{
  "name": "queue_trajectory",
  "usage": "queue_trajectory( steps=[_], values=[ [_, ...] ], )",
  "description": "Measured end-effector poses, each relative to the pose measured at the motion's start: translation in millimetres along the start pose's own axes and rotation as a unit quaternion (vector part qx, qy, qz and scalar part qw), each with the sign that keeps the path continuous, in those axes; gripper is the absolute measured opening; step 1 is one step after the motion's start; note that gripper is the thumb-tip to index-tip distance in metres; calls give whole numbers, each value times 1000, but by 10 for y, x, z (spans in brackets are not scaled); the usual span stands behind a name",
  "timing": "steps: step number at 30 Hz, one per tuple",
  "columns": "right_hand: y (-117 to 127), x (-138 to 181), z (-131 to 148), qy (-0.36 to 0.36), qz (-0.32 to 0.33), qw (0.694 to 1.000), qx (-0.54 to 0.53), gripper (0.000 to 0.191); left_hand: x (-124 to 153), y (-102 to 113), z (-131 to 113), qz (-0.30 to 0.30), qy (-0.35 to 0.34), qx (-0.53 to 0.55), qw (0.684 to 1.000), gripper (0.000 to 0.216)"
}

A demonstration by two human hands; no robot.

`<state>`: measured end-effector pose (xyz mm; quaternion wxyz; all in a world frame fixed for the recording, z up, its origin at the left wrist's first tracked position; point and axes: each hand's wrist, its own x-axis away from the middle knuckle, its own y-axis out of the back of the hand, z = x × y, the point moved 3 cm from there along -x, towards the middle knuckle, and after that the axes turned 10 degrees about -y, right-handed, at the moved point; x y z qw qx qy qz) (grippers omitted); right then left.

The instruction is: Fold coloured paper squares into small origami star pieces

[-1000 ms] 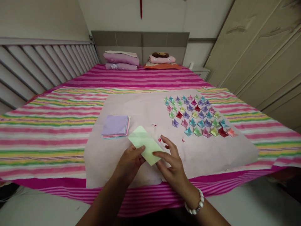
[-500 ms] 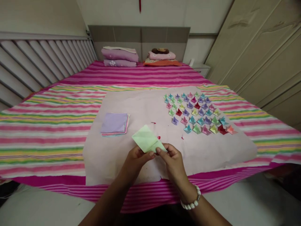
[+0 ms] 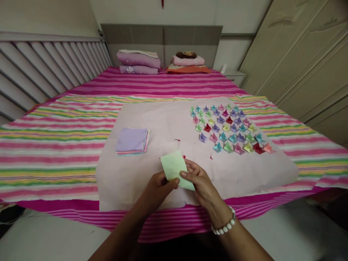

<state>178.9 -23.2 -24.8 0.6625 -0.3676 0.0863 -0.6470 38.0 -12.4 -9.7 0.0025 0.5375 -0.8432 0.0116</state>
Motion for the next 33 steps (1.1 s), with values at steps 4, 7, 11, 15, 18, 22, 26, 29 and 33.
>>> queue_trajectory(
  steps=[4, 7, 11, 15, 18, 22, 26, 29, 33],
  values=[
    [-41, 8, -35, -56, 99, 993, -9, 43, 18, 12, 41, 59, 5, -14, 998, 16],
    [-26, 8, -50, -58, 100, 993, -2, 30, 22, 28, 56, 56, 2, -7, 998, 16],
    [11, -3, -58, -13, 36, 999, -3, 22, 9, 71, 47, -55, -41, 16, 998, 19],
    [-4, 6, -81, 6, 17, 1000, 3, 21, 35, 65, -23, -95, -147, -63, 983, 38],
    [-22, 27, -78, 24, 18, 1000, 2, 21, 73, 32, -53, -57, -211, -163, 962, 39],
    [-26, 47, -65, 41, 22, 999, 11, 18, 86, 34, -6, -61, -179, -155, 970, 40],
    [2, 43, -44, 56, 9, 997, 46, 17, 68, 44, 32, -76, -119, -118, 983, 41],
    [38, 32, -8, 84, -19, 992, 91, 16, 62, 67, 52, -92, -91, -109, 986, 36],
    [34, 23, 45, 106, -22, 988, 106, 18, 78, 83, 37, -101, -109, -112, 983, 34]
  ],
)
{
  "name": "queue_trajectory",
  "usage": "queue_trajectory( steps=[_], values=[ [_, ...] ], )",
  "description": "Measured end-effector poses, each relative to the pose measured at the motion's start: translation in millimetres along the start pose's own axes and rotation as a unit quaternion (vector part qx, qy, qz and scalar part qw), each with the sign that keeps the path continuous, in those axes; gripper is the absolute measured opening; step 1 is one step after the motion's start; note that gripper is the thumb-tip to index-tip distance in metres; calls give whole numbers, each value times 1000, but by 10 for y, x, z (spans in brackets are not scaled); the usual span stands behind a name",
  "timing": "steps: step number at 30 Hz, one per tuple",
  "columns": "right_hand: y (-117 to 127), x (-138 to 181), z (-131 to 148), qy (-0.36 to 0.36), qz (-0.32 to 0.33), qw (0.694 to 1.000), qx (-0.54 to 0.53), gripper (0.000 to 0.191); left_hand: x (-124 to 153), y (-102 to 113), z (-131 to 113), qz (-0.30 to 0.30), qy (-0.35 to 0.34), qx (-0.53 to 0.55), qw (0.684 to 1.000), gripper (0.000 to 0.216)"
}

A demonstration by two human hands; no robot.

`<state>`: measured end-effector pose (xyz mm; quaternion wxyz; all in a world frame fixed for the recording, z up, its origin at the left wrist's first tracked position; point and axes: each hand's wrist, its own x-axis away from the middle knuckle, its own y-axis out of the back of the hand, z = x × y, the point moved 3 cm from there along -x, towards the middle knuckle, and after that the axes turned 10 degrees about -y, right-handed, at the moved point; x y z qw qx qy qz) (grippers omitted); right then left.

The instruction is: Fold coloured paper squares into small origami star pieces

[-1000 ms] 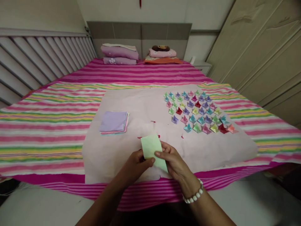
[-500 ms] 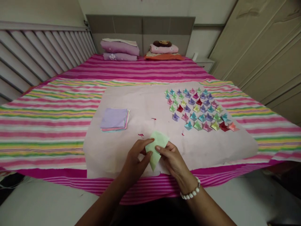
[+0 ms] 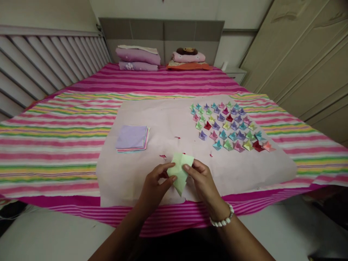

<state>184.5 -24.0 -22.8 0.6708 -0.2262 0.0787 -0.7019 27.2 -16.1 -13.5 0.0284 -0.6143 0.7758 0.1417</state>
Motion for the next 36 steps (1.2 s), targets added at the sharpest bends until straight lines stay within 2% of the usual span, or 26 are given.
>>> queue_trajectory(
  steps=[3, 6, 13, 18, 20, 24, 27, 30, 32, 36],
  values=[
    [-38, 0, 14, -28, 31, 999, -34, 22, 6, -13, -53, 16, -47, 1, 999, 35],
    [-61, 7, 5, -57, 41, 995, -74, 22, 1, -24, -78, 26, -66, 4, 997, 32],
    [-43, 1, 13, -51, 17, 993, -103, 24, -19, -10, -59, 4, -24, 0, 1000, 34],
    [-7, -3, 99, -23, 22, 999, -35, 52, -35, -38, -69, 17, -20, 25, 999, 14],
    [12, -15, 120, -18, 27, 999, -3, 47, -40, -51, -51, 25, 8, 54, 998, 11],
    [42, -51, 139, 12, 17, 999, 30, 22, -44, -77, 12, 35, 94, 140, 985, 20],
    [25, -62, 128, 33, 9, 999, 19, 19, -51, -90, 53, 20, 119, 185, 975, 23],
    [-36, -68, 55, -25, 27, 999, -20, 26, -50, -101, 100, -13, 134, 222, 966, 25],
    [-81, -76, 25, -39, 30, 998, -41, 31, -46, -108, 124, -38, 137, 232, 962, 25],
    [-143, -97, 27, -15, -10, 998, -52, 19, -52, -119, 124, -85, 123, 215, 965, 27]
  ],
)
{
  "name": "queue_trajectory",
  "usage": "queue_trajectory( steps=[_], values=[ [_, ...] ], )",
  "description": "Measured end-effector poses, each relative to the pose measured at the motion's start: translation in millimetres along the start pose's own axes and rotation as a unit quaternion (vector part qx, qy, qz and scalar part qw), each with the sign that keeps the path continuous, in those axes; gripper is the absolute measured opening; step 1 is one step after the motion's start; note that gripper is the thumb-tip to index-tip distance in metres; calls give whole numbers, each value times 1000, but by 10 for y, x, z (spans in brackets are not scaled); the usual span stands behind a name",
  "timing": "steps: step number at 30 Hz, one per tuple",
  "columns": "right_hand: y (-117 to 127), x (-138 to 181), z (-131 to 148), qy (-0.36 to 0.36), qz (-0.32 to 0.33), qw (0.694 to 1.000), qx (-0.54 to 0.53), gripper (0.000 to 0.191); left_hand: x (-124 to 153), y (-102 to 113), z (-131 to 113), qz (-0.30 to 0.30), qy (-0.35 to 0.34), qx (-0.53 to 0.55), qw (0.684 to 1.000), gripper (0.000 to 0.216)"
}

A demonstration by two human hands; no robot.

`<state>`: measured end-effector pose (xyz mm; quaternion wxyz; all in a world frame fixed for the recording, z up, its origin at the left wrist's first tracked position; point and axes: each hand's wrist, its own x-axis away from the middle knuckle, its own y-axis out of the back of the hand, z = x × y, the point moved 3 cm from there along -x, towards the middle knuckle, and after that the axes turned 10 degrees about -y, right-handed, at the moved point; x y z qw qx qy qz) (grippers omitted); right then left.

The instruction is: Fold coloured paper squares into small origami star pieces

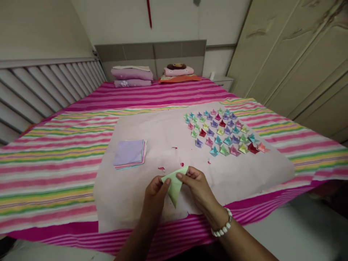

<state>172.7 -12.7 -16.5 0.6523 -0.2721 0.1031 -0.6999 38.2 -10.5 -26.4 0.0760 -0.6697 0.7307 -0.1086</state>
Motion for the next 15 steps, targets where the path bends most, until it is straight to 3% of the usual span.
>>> queue_trajectory(
  steps=[3, 5, 7, 10, 15],
  values=[
    [-78, 18, -11, 22, 31, 999, -4, 20, -7, -24, -18, -27, -15, 2, 1000, 27],
    [-127, 40, -43, 26, 65, 998, 2, 35, -11, -44, -32, -30, -21, 4, 999, 26],
    [-131, 50, -77, 26, 49, 998, 16, 37, -11, -55, -42, -35, -21, 13, 999, 26],
    [-89, 42, -85, 26, -5, 999, 37, 24, -11, -40, -54, -34, -11, 21, 999, 27],
    [-51, 26, 6, 27, -13, 998, 54, 23, -73, 97, -136, 2, -61, -115, 991, 26]
  ],
)
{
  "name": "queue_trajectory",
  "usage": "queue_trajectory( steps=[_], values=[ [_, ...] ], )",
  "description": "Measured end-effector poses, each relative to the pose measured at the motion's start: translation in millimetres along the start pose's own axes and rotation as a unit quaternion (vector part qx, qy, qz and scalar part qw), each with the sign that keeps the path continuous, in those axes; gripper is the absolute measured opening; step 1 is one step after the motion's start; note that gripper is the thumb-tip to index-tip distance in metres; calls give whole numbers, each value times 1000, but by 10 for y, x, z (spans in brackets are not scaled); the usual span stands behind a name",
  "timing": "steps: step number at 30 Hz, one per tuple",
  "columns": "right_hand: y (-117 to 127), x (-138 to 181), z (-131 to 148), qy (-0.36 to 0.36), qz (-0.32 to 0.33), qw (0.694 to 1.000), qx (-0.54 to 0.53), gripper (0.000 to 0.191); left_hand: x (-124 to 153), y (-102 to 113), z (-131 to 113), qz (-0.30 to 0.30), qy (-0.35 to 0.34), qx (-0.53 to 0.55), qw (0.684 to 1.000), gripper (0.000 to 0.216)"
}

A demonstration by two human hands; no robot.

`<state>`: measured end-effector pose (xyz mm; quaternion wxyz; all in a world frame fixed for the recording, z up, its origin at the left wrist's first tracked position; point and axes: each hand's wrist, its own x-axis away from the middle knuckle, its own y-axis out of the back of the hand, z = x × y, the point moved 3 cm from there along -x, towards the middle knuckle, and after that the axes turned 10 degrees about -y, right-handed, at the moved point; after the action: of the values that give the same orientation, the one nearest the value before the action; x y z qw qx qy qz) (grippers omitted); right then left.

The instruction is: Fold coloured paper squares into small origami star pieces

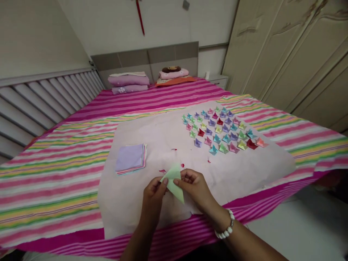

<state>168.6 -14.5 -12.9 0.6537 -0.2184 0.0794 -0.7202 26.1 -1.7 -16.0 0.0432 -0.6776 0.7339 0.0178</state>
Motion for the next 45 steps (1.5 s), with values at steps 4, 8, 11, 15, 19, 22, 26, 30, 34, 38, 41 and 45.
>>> queue_trajectory(
  steps=[4, 8, 11, 15, 19, 22, 26, 30, 34, 38, 41, 45],
  values=[
    [40, 3, 43, 5, -30, 999, 28, 21, -61, 119, -58, 27, -21, -102, 994, 26],
    [30, 19, 61, 24, -54, 995, 79, 17, -43, 104, -147, 50, -10, -151, 987, 46],
    [-12, 58, 85, 26, -53, 994, 97, 17, -19, 31, -195, 83, -7, -115, 990, 44],
    [-86, 134, 148, 4, 36, 997, 75, 25, -17, 1, -192, 125, -23, -44, 991, 21],
    [-85, 174, 217, -9, 97, 993, 63, 25, -2, 29, -138, 159, 4, 42, 986, 22],
    [-54, 162, 235, -16, 91, 994, 65, 26, 13, 25, -121, 178, 23, 78, 981, 26],
    [-44, 148, 219, -37, 87, 994, 59, 29, 22, 9, -142, 188, 25, 82, 978, 18],
    [-50, 151, 223, -51, 85, 994, 46, 29, 53, -16, -185, 212, 25, 70, 975, 14],
    [-81, 171, 255, -46, 110, 993, 22, 25, 99, -27, -187, 239, 32, 62, 968, 15],
    [-97, 184, 256, -47, 125, 991, 18, 23, 107, -22, -175, 248, 31, 54, 967, 14],
    [-67, 169, 227, -50, 111, 992, 41, 24, 101, -20, -190, 251, 24, 44, 967, 13],
    [-5, 137, 197, -43, 93, 992, 79, 22, 102, -23, -202, 247, 25, 33, 968, 15]
  ],
)
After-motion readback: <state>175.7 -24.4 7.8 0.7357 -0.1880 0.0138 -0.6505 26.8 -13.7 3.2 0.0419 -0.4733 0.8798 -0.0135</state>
